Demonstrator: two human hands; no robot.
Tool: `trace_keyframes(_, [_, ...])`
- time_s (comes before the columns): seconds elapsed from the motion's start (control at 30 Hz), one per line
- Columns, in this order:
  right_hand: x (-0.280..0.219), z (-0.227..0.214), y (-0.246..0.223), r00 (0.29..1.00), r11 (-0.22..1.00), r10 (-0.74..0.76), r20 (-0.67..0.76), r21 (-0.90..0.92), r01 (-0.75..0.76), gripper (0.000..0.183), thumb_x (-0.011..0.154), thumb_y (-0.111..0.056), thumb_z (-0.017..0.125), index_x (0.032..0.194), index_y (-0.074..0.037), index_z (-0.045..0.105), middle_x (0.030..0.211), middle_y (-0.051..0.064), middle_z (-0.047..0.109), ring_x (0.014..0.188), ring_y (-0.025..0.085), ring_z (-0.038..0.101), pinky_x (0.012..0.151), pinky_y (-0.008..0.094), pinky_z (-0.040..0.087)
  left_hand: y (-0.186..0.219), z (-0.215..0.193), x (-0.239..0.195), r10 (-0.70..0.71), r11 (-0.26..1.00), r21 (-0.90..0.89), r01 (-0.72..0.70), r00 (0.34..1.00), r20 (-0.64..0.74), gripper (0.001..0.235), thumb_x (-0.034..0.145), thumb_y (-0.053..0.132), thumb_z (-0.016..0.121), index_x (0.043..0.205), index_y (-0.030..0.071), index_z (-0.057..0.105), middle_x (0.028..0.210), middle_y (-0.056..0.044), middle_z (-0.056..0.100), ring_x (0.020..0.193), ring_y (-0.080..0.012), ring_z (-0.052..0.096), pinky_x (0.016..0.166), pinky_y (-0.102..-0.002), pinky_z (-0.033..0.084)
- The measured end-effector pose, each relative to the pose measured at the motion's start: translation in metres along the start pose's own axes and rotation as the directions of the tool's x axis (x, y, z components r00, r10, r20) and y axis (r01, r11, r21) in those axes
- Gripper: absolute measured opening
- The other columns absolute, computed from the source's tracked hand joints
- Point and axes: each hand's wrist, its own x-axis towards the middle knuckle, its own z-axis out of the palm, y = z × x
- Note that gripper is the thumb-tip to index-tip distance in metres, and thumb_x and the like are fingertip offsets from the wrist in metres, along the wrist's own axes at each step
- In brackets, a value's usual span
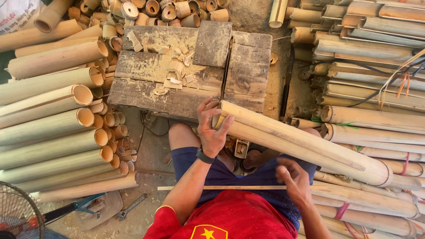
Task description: The person repeatedly feeds bamboo poles through a manual shaping machine to smooth and round their ends. They handle each pole individually, rotating it against the cutter, then set the finished pieces aside.
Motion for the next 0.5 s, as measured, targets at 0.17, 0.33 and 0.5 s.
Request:
trace_keyframes(0.17, [0.027,0.014,0.004,0.984,0.344,0.158,0.081,0.93,-0.132,0.108,0.074,-0.064,0.075,0.158,-0.014,0.029,0.152,0.019,0.044,0.14,0.04,0.042,0.109,0.069,0.036,-0.001,-0.003,-0.003,0.068,0.997,-0.03,-0.068,0.998,0.016,0.032,0.093,0.009,0.08,0.115,0.012,0.057,0.154,-0.017,0.04,0.137,-0.0314,0.057,0.11,-0.042,0.058])
trace_keyframes(0.33, [0.04,0.02,-0.027,0.984,0.288,0.174,-0.049,0.958,-0.004,0.12,0.063,-0.056,0.092,0.157,-0.014,0.031,0.157,0.01,0.043,0.148,0.034,0.04,0.122,0.061,0.034,0.004,-0.005,-0.011,0.205,0.979,0.01,-0.205,0.979,0.005,0.034,0.093,0.01,0.079,0.118,0.015,0.057,0.158,-0.016,0.039,0.136,-0.0312,0.058,0.112,-0.044,0.056])
trace_keyframes(0.5, [0.035,0.019,-0.054,0.974,0.281,0.217,-0.068,0.96,0.005,0.102,0.063,-0.043,0.088,0.15,-0.017,0.04,0.144,0.009,0.051,0.135,0.031,0.05,0.114,0.058,0.041,0.006,-0.001,-0.024,0.2,0.975,-0.098,-0.198,0.98,0.013,0.034,0.093,0.014,0.081,0.119,0.02,0.061,0.156,-0.015,0.039,0.14,-0.0337,0.055,0.107,-0.045,0.059])
